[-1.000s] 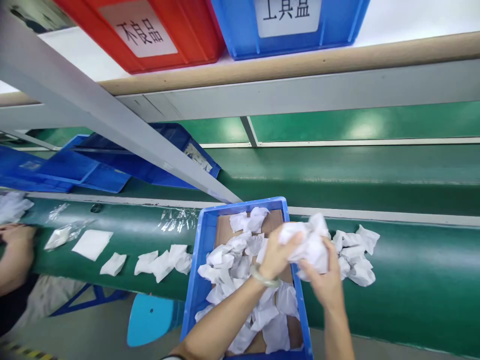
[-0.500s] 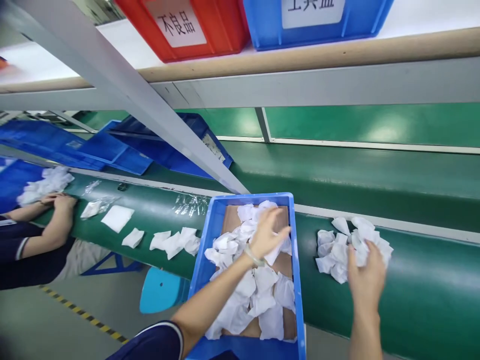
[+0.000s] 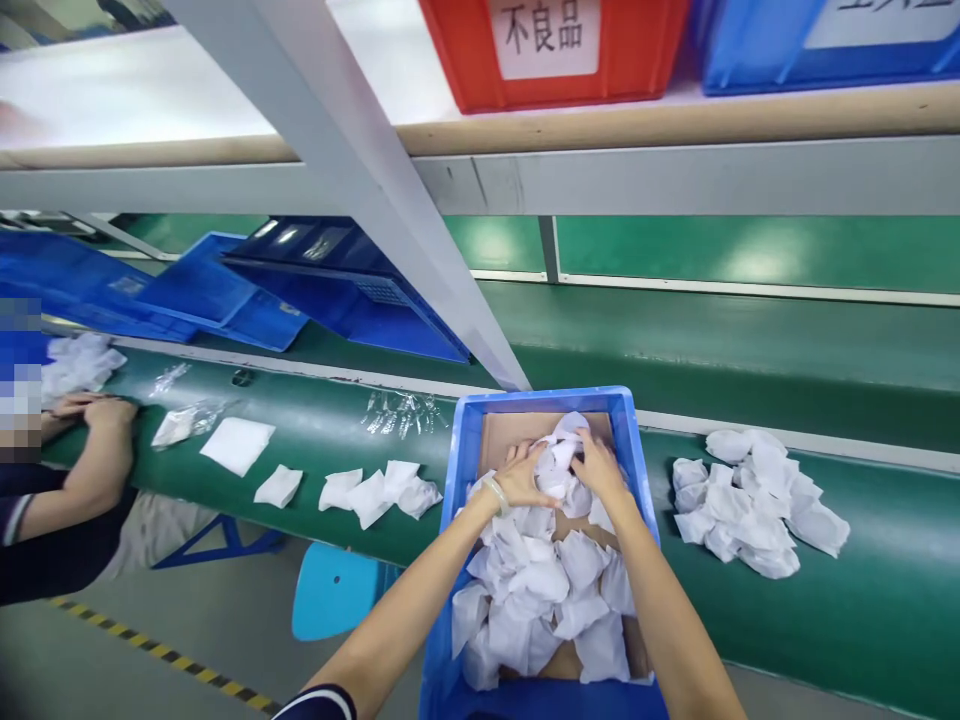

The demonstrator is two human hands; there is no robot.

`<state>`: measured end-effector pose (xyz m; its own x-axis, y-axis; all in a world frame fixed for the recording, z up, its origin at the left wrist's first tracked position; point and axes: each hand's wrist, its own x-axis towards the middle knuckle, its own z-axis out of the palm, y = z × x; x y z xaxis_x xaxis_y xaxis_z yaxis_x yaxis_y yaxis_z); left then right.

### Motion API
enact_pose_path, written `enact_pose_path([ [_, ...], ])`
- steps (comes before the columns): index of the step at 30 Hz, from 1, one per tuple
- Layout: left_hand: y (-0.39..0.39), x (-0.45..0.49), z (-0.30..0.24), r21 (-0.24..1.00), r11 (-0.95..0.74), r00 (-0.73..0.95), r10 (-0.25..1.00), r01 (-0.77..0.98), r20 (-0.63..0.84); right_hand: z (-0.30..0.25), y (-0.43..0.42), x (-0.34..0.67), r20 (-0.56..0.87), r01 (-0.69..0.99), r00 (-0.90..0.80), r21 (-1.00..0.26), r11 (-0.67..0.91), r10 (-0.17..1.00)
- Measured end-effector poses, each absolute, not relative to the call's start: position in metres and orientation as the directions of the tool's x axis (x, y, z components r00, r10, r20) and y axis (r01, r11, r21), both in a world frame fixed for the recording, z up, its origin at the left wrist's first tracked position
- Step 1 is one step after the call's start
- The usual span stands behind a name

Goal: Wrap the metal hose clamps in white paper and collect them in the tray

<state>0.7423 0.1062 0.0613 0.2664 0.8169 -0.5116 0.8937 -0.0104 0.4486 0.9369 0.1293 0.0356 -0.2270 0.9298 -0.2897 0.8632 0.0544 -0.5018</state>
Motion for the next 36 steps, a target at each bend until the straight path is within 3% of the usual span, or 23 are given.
enact_pose_path([
  [7, 0.093, 0.758, 0.058, 0.3, -0.191, 0.326, 0.794, 0.935, -0.512, 0.046, 0.067, 0.946, -0.307, 0.928, -0.124, -0.373, 0.001, 0.944],
  [13, 0.092, 0.762, 0.058, 0.322, -0.279, 0.411, 0.771, 0.905, -0.486, 0.046, 0.028, 0.942, -0.298, 0.896, -0.094, -0.441, -0.049, 0.95],
  [19, 0.09, 0.768, 0.062, 0.478, -0.365, 0.575, 0.696, 0.799, -0.429, 0.037, 0.009, 0.948, -0.284, 0.801, -0.097, -0.592, -0.095, 0.954],
  [24, 0.087, 0.778, 0.077, 0.655, -0.336, 0.612, 0.752, 0.677, -0.246, 0.044, -0.005, 0.944, -0.234, 0.66, -0.109, -0.743, -0.106, 0.966],
  [30, 0.082, 0.808, 0.131, 0.784, -0.249, 0.581, 0.796, 0.569, -0.169, 0.096, -0.006, 0.968, -0.205, 0.503, -0.084, -0.853, -0.136, 0.975],
  [34, 0.091, 0.865, 0.17, 0.829, -0.358, 0.619, 0.785, 0.43, 0.018, 0.143, -0.009, 1.026, -0.141, 0.425, 0.065, -0.892, -0.155, 0.988],
  [36, 0.104, 0.912, 0.168, 0.842, -0.415, 0.648, 0.754, 0.346, 0.105, 0.151, -0.005, 1.068, -0.124, 0.478, 0.19, -0.855, -0.202, 0.974],
])
